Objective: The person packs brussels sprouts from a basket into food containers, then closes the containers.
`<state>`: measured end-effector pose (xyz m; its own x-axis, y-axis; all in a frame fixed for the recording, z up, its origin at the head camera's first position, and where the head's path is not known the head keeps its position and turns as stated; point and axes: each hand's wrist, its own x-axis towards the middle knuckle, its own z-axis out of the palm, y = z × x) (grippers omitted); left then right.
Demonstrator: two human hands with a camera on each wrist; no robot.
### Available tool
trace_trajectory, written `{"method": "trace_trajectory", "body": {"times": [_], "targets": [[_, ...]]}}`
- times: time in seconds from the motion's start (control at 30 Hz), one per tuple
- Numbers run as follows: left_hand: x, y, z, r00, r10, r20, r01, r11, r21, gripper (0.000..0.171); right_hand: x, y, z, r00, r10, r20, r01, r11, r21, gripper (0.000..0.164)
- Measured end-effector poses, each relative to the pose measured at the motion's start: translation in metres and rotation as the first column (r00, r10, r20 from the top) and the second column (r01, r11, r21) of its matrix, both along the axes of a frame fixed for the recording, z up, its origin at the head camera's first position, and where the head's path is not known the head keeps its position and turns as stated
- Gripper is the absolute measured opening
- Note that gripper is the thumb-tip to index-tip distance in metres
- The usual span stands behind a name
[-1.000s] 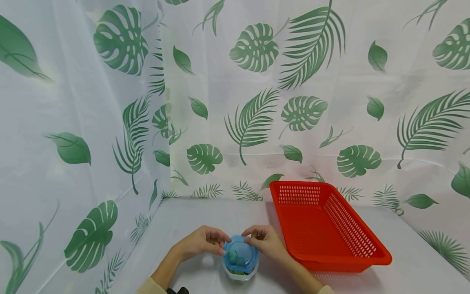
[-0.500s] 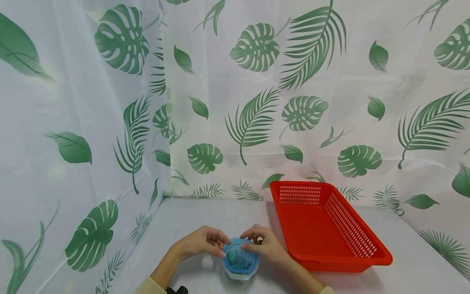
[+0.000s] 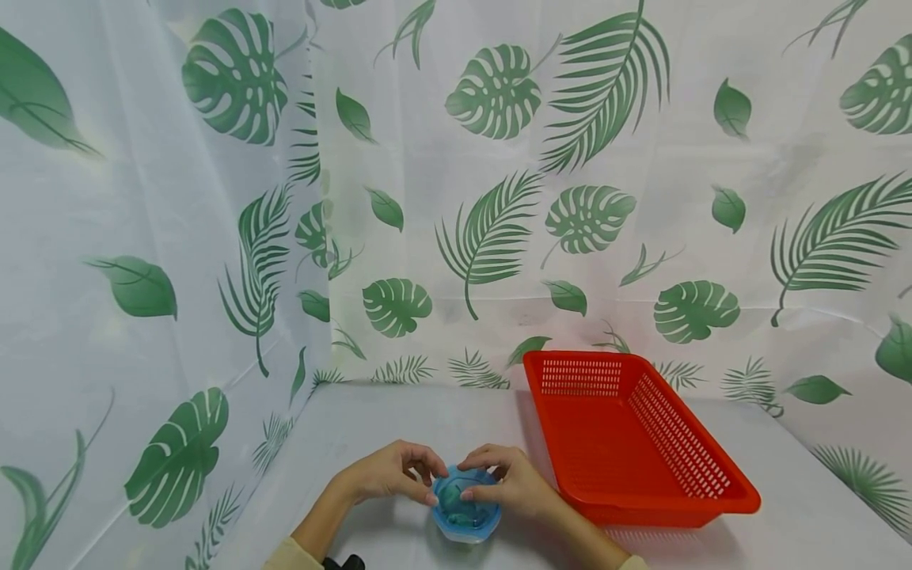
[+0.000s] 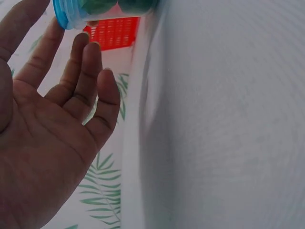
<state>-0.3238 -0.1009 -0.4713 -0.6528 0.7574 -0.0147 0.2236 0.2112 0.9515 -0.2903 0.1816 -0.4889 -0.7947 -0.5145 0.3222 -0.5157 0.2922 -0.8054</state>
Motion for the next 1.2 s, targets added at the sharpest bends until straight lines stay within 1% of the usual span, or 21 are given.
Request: {"method": "trace_trajectory", "body": {"times": [0.1, 0.27, 0.47, 0.6, 0.83, 1.0, 1.2], "targets": [[-0.0002, 0.0004, -0.0004, 1.000, -0.007, 0.003, 0.007, 1.000, -0.007, 0.032, 0.0013, 0.0000, -0.0004, 1.000, 0.016, 0.005, -0.016, 1.000, -0.019, 0.029], [0.0005, 0.0001, -0.0003, 0.999, -0.021, 0.036, 0.020, 1.000, 0.013, 0.034, 0.0022, -0.0001, -0.0009, 1.000, 0.023, 0.005, -0.023, 0.999, -0.044, 0.029], [0.0012, 0.0005, 0.0000, 0.998, -0.020, 0.051, 0.019, 1.000, 0.022, 0.034, 0.0021, -0.0006, -0.0018, 1.000, 0.026, 0.008, -0.026, 0.997, -0.069, 0.029], [0.0013, 0.0007, 0.0000, 0.998, -0.020, 0.056, 0.018, 1.000, 0.024, 0.034, 0.0015, -0.0012, -0.0016, 1.000, 0.005, 0.021, -0.004, 0.999, -0.047, 0.029], [0.0003, 0.0020, -0.0004, 0.996, -0.036, 0.084, 0.034, 0.999, 0.022, 0.034, 0.0000, -0.0020, 0.0008, 0.998, -0.035, 0.051, 0.035, 0.999, 0.014, 0.029], [-0.0004, 0.0018, -0.0012, 0.995, -0.045, 0.089, 0.043, 0.999, 0.026, 0.035, -0.0003, -0.0025, 0.0013, 0.997, -0.053, 0.063, 0.051, 0.998, 0.033, 0.029], [-0.0009, 0.0024, -0.0015, 0.995, -0.056, 0.078, 0.055, 0.998, 0.020, 0.034, 0.0011, -0.0026, 0.0000, 0.997, -0.070, 0.045, 0.067, 0.996, 0.053, 0.028]]}}
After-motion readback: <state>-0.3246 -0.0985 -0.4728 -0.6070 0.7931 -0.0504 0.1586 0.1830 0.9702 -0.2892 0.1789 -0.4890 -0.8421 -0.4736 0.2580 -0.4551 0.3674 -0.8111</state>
